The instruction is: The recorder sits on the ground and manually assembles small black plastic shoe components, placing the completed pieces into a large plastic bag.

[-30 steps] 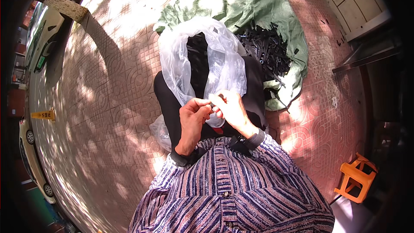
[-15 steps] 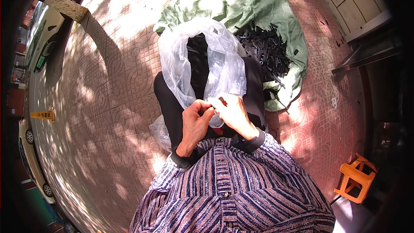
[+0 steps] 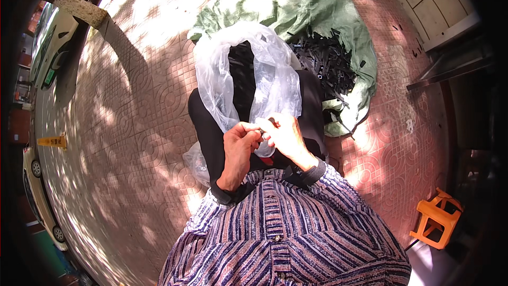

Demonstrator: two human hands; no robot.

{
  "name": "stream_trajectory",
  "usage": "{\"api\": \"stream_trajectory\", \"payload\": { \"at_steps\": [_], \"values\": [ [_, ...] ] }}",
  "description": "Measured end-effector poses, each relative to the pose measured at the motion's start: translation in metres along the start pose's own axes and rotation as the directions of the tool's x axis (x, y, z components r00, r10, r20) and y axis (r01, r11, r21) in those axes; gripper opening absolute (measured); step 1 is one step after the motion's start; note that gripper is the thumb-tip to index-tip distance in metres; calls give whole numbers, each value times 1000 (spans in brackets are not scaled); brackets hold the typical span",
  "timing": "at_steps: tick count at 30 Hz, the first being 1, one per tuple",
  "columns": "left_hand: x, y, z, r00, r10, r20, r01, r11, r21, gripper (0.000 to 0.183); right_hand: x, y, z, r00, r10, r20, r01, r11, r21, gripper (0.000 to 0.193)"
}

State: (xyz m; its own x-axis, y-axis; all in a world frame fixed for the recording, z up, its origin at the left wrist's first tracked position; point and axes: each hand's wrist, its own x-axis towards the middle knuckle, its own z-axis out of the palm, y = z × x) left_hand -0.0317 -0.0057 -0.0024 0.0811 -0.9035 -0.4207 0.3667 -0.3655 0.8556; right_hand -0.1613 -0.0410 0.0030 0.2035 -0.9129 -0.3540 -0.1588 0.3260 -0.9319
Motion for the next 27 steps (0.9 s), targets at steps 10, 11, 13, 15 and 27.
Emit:
{"api": "stream_trajectory", "payload": {
  "at_steps": [10, 11, 13, 15, 27],
  "values": [
    [-1, 6, 0, 1000, -9, 19, 8, 997, 71, 1, -1, 3, 0, 997, -72, 11, 73, 997, -40, 30],
    [-1, 5, 0, 1000, -13, 18, 12, 998, 56, 1, -1, 3, 1, 996, -92, 7, 92, 995, -39, 29],
    [-1, 3, 1, 1000, -17, 16, 16, 999, 39, 2, 0, 4, 0, 996, -86, 4, 86, 994, -61, 29],
    [-1, 0, 2, 999, 40, 12, -41, 998, 55, 2, 1, 4, 0, 997, -80, 0, 80, 993, -82, 29],
    [10, -17, -9, 960, 279, 25, -280, 951, 129, 10, -4, 16, 7, 570, -781, 257, 749, 365, -553, 25]
  ]
}}
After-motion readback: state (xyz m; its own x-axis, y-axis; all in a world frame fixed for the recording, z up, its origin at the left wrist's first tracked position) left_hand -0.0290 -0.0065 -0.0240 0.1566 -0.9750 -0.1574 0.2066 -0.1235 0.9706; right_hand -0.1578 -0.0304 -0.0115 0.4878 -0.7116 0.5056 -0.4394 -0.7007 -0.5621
